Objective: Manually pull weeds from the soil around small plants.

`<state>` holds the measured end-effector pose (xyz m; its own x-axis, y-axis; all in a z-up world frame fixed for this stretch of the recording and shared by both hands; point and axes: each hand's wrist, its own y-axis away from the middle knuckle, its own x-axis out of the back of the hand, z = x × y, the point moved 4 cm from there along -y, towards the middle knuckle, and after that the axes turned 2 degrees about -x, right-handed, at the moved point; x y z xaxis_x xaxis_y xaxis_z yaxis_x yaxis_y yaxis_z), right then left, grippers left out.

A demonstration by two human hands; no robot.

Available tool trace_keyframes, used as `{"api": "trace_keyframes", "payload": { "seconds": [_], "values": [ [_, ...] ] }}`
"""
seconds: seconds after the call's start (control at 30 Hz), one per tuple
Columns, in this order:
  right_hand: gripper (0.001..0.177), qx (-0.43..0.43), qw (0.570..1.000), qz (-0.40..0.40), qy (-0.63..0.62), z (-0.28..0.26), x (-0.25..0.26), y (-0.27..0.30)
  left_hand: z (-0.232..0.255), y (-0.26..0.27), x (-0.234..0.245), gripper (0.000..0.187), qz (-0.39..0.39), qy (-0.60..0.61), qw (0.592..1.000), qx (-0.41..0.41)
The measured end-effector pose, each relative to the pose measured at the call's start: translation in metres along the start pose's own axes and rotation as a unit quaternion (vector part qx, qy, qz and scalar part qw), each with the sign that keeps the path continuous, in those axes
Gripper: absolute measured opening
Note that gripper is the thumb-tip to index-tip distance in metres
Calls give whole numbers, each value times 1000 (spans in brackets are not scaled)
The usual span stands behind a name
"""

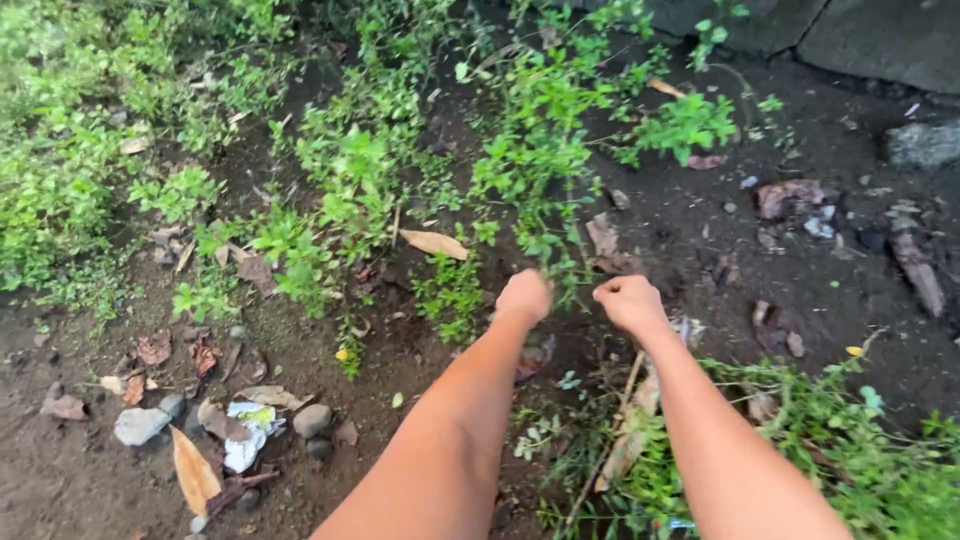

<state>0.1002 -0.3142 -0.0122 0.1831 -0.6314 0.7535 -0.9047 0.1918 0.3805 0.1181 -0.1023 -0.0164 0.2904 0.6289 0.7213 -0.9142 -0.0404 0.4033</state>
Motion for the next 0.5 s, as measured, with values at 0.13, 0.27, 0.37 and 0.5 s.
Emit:
{"api": "trace_keyframes", "payload": {
  "seconds": [0.13, 0.27, 0.37, 0.5],
  "values": [
    [30, 5, 999, 1, 31, -15, -37, -28, -38, -23, 2, 37, 24, 46, 999, -13],
    [30, 29, 994, 20, 105, -77, -25, -29, -60, -58, -4, 36, 79, 105, 988, -75],
    [30, 34, 990, 13, 137, -100, -17, -22, -57, -24, 13, 32, 67, 168, 983, -22],
    [27, 3, 995, -19, 94, -142, 8, -12, -34, 6, 49, 30, 41, 221, 973, 59]
  ]
}}
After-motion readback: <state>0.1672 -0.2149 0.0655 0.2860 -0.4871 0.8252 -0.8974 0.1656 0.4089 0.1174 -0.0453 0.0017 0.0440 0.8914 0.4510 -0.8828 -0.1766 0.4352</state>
